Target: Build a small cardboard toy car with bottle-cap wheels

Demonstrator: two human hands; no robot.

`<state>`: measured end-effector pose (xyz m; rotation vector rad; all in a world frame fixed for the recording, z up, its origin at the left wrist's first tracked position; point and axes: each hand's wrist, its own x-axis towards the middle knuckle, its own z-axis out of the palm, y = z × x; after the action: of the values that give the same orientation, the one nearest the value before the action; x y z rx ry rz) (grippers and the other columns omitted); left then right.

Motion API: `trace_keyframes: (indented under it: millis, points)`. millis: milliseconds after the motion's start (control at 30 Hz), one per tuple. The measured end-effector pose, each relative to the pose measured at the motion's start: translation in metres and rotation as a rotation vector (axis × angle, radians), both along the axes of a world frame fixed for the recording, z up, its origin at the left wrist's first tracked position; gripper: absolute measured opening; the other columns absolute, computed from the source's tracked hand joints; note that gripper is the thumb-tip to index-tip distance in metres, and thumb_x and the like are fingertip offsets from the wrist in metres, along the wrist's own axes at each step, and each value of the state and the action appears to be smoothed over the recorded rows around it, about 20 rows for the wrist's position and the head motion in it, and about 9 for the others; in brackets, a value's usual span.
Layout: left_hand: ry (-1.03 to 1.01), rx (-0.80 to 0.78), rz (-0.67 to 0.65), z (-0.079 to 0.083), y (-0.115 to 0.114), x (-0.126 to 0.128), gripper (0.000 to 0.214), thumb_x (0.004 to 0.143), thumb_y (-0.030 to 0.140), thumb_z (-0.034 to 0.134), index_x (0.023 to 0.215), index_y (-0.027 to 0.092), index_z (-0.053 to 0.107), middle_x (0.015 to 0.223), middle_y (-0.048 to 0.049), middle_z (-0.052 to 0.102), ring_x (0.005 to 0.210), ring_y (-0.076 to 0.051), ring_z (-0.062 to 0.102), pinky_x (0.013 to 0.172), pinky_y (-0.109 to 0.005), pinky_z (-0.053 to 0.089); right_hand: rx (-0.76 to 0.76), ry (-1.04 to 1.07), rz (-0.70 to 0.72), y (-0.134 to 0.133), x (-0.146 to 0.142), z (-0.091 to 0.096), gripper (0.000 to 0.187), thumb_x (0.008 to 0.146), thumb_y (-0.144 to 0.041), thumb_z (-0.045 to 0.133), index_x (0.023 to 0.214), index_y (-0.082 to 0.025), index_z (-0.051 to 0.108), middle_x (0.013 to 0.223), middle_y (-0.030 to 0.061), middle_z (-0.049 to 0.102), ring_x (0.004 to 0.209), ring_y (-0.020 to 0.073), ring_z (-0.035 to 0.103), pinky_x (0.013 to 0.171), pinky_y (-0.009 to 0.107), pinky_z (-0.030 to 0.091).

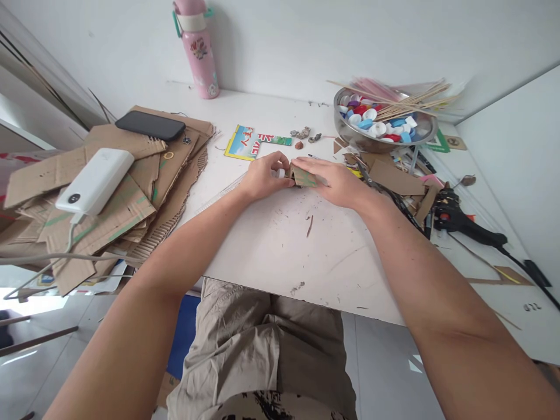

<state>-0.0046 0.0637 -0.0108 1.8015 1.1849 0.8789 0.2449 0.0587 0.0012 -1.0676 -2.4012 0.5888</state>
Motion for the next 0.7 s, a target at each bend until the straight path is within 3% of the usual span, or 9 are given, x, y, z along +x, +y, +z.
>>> trace_keyframes:
  millis: [167,300,500,700]
  points:
    - [-0.080,-0.046,-0.009,0.006,-0.004,0.003,0.029,0.077,0.023,0.091,0.091,0.026,0.066,0.073,0.0073,0.064,0.069,-0.014,0.058,0.073,-0.029,0.047,0.074,0.052,-0.137,-0.004,-0.008,0.003,0.039,0.104,-0.032,0.069,0.138,-0.035,0.089,0.138,0.0099,0.082,0.135,0.0339,0.078,0.124,0.052,0.063]
    - [-0.129,-0.104,-0.031,0.015,-0.011,0.007,0.024,0.085,0.025,0.088,0.090,0.028,0.065,0.059,0.0117,0.044,0.057,-0.013,0.042,0.064,-0.029,0.036,0.096,0.121,-0.221,-0.009,-0.016,0.005,0.030,0.104,-0.033,0.067,0.124,-0.030,0.089,0.126,0.0105,0.086,0.124,0.0343,0.080,0.119,0.053,0.065]
    - [-0.132,-0.165,0.016,0.027,-0.021,0.014,0.026,0.091,0.024,0.087,0.086,0.026,0.062,0.057,0.0116,0.047,0.056,-0.011,0.041,0.063,-0.028,0.034,0.073,0.196,-0.397,-0.014,-0.027,0.002,0.014,0.101,-0.036,0.073,0.107,-0.027,0.083,0.106,0.0110,0.088,0.106,0.0349,0.082,0.111,0.054,0.068]
    - [-0.119,-0.147,0.025,0.022,-0.020,0.014,0.025,0.091,0.026,0.087,0.090,0.026,0.062,0.059,0.0110,0.052,0.059,-0.012,0.045,0.064,-0.027,0.036,0.074,0.274,-0.410,-0.014,-0.036,0.000,0.006,0.095,-0.028,0.075,0.095,-0.026,0.081,0.104,0.0096,0.088,0.105,0.0327,0.084,0.106,0.050,0.069]
